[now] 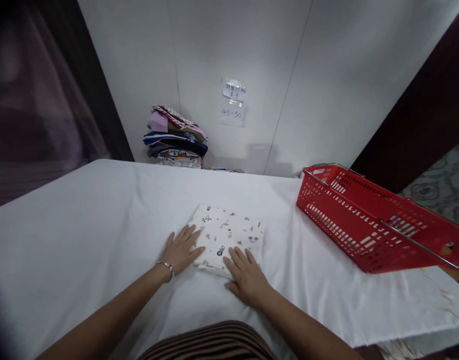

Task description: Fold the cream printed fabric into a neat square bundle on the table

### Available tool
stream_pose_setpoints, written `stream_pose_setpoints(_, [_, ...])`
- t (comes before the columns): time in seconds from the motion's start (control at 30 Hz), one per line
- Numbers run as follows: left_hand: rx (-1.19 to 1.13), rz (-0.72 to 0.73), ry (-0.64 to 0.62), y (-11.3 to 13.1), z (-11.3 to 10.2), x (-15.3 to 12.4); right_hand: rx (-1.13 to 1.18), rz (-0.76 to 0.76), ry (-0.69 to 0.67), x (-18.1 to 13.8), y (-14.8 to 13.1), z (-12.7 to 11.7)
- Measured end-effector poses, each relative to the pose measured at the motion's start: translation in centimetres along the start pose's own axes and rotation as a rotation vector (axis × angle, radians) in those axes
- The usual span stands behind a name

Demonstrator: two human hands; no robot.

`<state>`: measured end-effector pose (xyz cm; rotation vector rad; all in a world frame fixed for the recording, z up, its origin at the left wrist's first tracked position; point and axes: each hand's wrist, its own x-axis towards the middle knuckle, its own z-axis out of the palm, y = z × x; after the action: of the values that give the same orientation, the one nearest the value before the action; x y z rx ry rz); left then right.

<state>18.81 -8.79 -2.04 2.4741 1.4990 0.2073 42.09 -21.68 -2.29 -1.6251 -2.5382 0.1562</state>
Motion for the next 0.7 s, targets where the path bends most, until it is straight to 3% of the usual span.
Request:
stream_pose_setpoints(0.07, [0.007,-0.013,-0.036,0.5,-0.6,0.8,-0.015,-0.001,-0.001,0.0,-0.2,0.0])
stream_pose_setpoints(0.2, [0.056,-0.004,0.017,1.3,-1.2,2.6,-0.038,-0.01,0.014,-0.3,-0.3,0.2])
stream_pose_setpoints(0.33, [0.043,-0.063,-0.037,0.8,-0.3,3.6,-0.059,-0.024,0.038,-0.5,-0.3,0.4])
stream_pose_setpoints(0.47, [0.028,-0.071,-0.014,0.1,0.3,3.8,-0.066,-0.015,0.06,-0.6,-0.8,0.5])
stream_pose_setpoints(0.6, [-0.076,-0.063,-0.004,-0.3,-0.5,3.8,0.049,-0.022,0.036,-0.6,-0.5,-0.2])
stream_pose_setpoints(0.7, [-0.197,-0.147,0.023,-0.8,-1.4,3.3,0.235,-0.017,0.045,0.1,1.5,-1.5])
